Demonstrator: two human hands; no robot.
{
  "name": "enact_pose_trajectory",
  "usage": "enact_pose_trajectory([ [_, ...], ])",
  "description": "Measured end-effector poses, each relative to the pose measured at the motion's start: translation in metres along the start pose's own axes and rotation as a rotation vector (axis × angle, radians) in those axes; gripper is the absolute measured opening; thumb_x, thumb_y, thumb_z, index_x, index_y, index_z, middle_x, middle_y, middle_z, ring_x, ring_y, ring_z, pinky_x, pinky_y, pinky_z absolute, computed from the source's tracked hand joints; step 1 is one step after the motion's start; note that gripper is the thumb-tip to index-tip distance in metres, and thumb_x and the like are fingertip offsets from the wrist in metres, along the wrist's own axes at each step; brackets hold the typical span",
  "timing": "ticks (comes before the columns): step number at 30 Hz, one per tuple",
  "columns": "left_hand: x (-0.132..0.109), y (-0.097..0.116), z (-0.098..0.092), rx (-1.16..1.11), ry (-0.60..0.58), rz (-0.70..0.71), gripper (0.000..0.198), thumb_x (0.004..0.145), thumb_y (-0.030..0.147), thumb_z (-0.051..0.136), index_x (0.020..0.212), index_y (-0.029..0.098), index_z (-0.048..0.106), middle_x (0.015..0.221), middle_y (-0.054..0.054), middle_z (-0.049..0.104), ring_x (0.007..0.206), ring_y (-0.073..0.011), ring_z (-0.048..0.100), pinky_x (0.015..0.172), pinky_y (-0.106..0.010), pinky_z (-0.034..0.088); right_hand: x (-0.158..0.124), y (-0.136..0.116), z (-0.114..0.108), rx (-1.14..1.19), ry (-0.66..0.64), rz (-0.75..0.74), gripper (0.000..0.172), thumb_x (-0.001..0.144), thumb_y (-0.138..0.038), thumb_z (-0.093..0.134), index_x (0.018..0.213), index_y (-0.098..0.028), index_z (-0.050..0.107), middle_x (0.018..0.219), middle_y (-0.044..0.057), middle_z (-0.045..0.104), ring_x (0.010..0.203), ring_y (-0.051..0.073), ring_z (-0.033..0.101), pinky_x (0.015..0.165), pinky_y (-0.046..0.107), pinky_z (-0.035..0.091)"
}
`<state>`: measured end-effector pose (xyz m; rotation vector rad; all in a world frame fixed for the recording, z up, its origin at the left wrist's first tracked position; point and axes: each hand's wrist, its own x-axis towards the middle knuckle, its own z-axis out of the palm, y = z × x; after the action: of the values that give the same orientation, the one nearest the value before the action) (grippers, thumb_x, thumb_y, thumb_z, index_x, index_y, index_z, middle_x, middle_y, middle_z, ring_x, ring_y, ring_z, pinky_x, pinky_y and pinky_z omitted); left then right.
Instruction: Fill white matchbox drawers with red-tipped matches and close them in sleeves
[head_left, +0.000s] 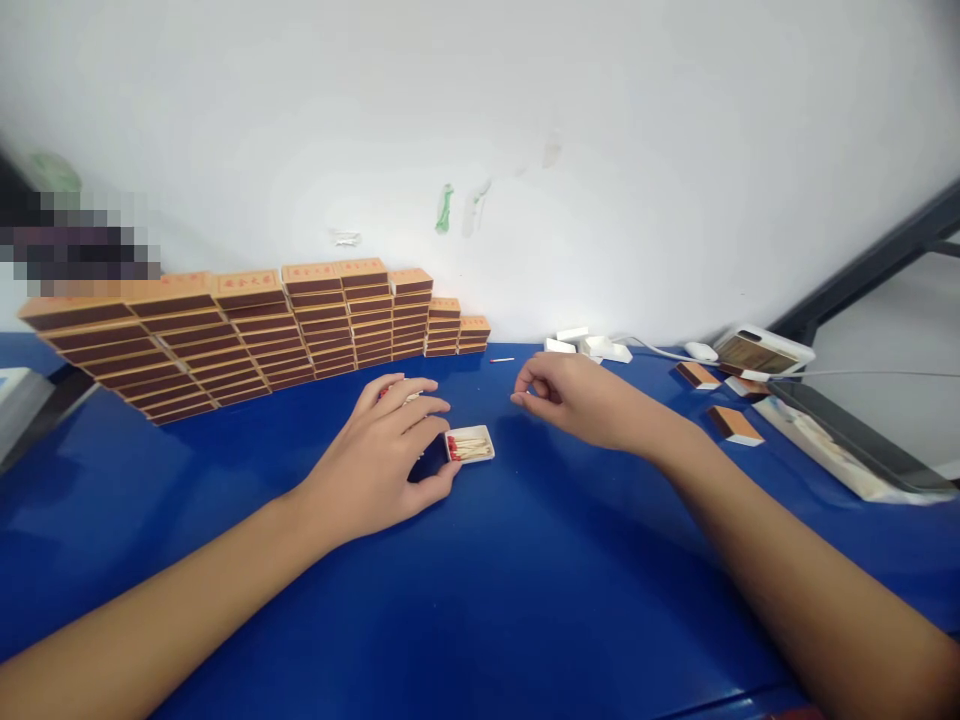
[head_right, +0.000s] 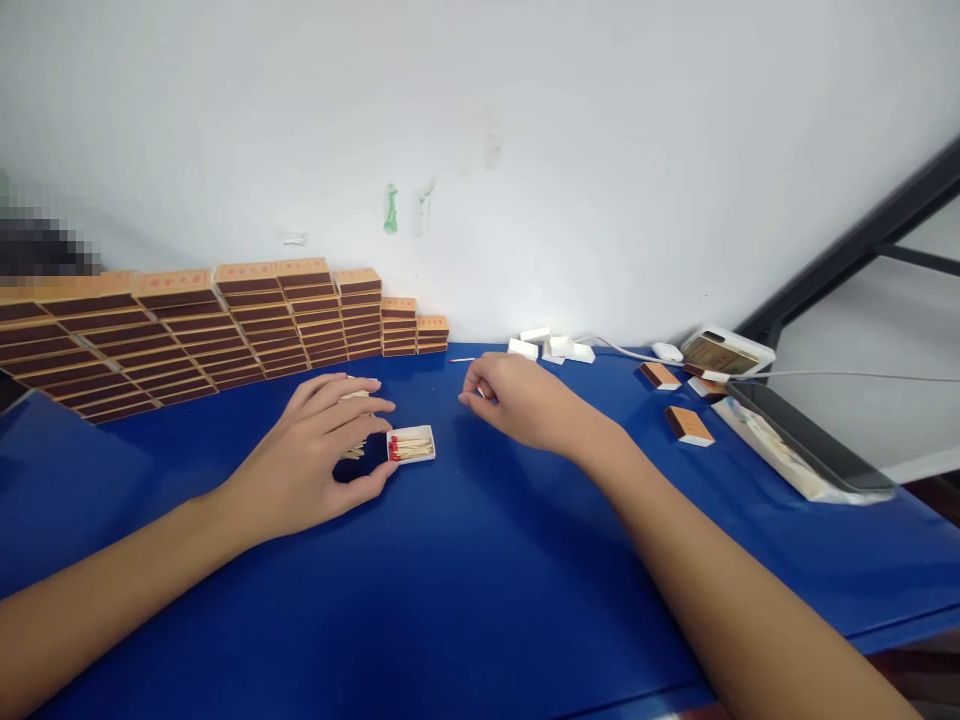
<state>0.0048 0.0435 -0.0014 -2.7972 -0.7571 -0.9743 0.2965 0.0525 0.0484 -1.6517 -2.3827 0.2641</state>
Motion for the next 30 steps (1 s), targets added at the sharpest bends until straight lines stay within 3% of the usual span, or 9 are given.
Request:
enact_pose_trajectory([
  [7, 0.0, 0.0, 0.0, 0.003, 0.0, 0.002, 0.018, 0.098, 0.033, 0.069, 0.109, 0.019, 0.074, 0.124, -0.01, 0.079, 0.135, -0.0347, 0.065, 0.118, -0.06, 0.046, 0.002, 0.017, 0.002, -0.217, -0.008, 0.107, 0.025, 0.099, -0.042, 0.066, 0.099, -0.017, 0.071, 0.09, 0.01, 0.072, 0.077, 0.023, 0.062, 0.066, 0.033, 0.039],
  [14, 0.0, 0.0, 0.001, -0.013, 0.008, -0.008, 0.015, 0.098, 0.032, 0.069, 0.106, 0.02, 0.075, 0.122, -0.01, 0.079, 0.133, -0.035, 0.065, 0.118, -0.061, 0.046, 0.007, 0.018, 0.011, -0.156, -0.07, 0.131, 0.014, 0.101, -0.022, 0.06, 0.093, -0.018, 0.07, 0.093, 0.011, 0.076, 0.075, 0.022, 0.066, 0.067, 0.032, 0.041],
  [18, 0.0, 0.0, 0.0, -0.008, 0.009, -0.001, 0.017, 0.098, 0.031, 0.069, 0.108, 0.019, 0.074, 0.122, -0.011, 0.079, 0.133, -0.0352, 0.066, 0.118, -0.061, 0.046, 0.006, 0.014, 0.01, -0.1, -0.09, 0.084, 0.016, 0.103, -0.022, 0.056, 0.096, -0.017, 0.068, 0.091, 0.01, 0.074, 0.075, 0.02, 0.063, 0.069, 0.031, 0.042],
  [24, 0.0, 0.0, 0.001, 0.004, 0.002, -0.004, 0.016, 0.098, 0.032, 0.068, 0.107, 0.019, 0.073, 0.122, -0.01, 0.079, 0.133, -0.0349, 0.065, 0.118, -0.061, 0.046, -0.007, -0.019, 0.005, 0.088, -0.023, -0.098, 0.021, 0.109, -0.033, 0.053, 0.098, -0.02, 0.066, 0.094, 0.006, 0.071, 0.077, 0.018, 0.061, 0.071, 0.03, 0.041],
  [30, 0.0, 0.001, 0.0, 0.007, -0.004, -0.002, 0.015, 0.099, 0.032, 0.068, 0.106, 0.02, 0.073, 0.123, -0.01, 0.079, 0.135, -0.0341, 0.064, 0.119, -0.06, 0.045, -0.019, -0.06, 0.019, -0.113, -0.021, -0.244, 0.014, 0.109, -0.022, 0.054, 0.102, -0.018, 0.066, 0.106, 0.009, 0.071, 0.075, 0.017, 0.062, 0.067, 0.031, 0.041],
])
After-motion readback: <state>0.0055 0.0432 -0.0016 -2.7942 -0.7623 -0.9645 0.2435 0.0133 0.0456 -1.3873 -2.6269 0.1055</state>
